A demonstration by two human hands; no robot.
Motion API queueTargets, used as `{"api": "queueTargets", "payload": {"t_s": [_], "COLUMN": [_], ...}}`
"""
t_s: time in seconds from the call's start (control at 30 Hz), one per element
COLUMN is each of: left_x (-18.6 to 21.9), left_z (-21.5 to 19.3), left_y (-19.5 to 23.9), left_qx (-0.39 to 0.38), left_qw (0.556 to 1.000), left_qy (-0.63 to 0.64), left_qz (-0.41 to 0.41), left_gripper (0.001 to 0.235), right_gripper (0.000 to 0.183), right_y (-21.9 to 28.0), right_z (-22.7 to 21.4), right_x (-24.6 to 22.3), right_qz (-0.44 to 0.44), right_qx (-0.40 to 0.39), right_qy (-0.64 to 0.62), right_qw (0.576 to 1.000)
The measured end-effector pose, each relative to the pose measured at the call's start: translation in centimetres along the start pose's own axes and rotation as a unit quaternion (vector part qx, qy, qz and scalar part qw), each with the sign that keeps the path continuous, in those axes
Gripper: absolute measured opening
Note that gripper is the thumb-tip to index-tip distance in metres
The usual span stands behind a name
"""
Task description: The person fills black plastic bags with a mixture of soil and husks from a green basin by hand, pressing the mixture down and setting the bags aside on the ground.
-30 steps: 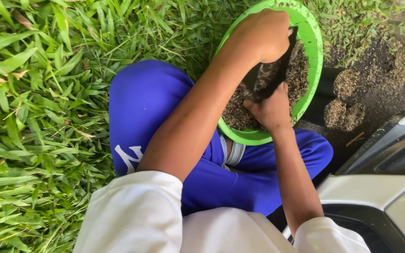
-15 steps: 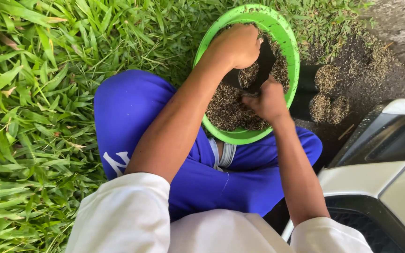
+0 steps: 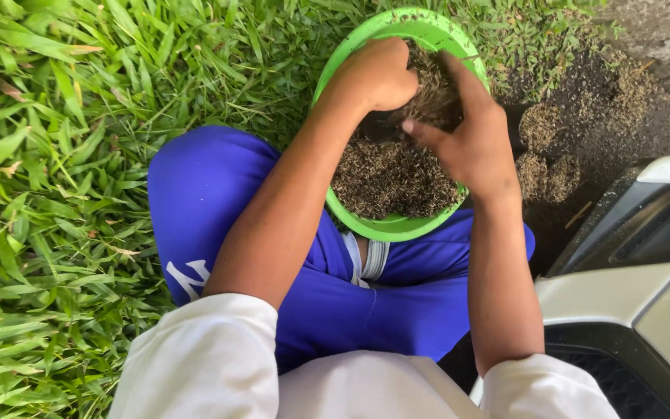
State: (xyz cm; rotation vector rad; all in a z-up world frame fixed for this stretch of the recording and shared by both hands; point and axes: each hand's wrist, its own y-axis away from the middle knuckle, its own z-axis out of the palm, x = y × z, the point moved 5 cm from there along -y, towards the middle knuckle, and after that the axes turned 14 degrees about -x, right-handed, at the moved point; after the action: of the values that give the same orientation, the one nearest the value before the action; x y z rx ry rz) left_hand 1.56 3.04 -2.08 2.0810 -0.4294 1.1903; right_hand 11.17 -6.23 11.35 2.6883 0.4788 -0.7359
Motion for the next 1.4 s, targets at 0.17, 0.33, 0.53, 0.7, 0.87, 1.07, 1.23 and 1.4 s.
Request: {"api": "queueTargets", "payload": {"t_s": [0.17,0.33,0.53,0.7,0.87,1.07,1.23,1.4], "left_x": [0.4,1.4,2.2,2.2,2.1,2.2,2.7,2.5], "left_z": [-0.3,-0.3,-1.8,-1.8,-1.4,-1.8,-1.4,-0.2], "left_y": [0.2,1.2,3.0,4.5,4.0,4.3,4.4,2.9], "left_qx": [0.020,0.049,0.074,0.072,0.040,0.070,0.090,0.049], "left_qw": [1.000,0.998,0.996,0.992,0.991,0.992,0.993,0.996], "left_qy": [-0.008,-0.028,-0.046,-0.085,-0.117,-0.081,-0.060,-0.058], "left_qz": [-0.008,0.003,-0.016,-0.052,-0.056,-0.069,-0.051,-0.040], "left_gripper": [0.024,0.022,0.022,0.019,0.019,0.016,0.025,0.032], "right_gripper": [0.075,0.080,0.057,0.064,0.063,0.055,0.047,0.024], "right_y": [1.8,1.1,0.1,-0.6,-3.0,-2.0,2.4,4.0], "right_z": [2.4,5.1,2.3,3.7,5.1,1.5,2.8,4.4], "right_x": [-0.4,-1.7,-2.6,-3.4,-0.8,-1.1,-2.2,0.8], "right_qz": [-0.004,-0.035,0.127,-0.067,-0.023,0.024,0.019,-0.015], "right_qx": [0.017,-0.024,-0.083,-0.091,-0.226,-0.185,0.029,0.079], "right_qy": [0.009,0.203,0.080,0.137,0.142,0.085,0.231,0.254], "right_qw": [1.000,0.978,0.985,0.984,0.963,0.979,0.972,0.964]}}
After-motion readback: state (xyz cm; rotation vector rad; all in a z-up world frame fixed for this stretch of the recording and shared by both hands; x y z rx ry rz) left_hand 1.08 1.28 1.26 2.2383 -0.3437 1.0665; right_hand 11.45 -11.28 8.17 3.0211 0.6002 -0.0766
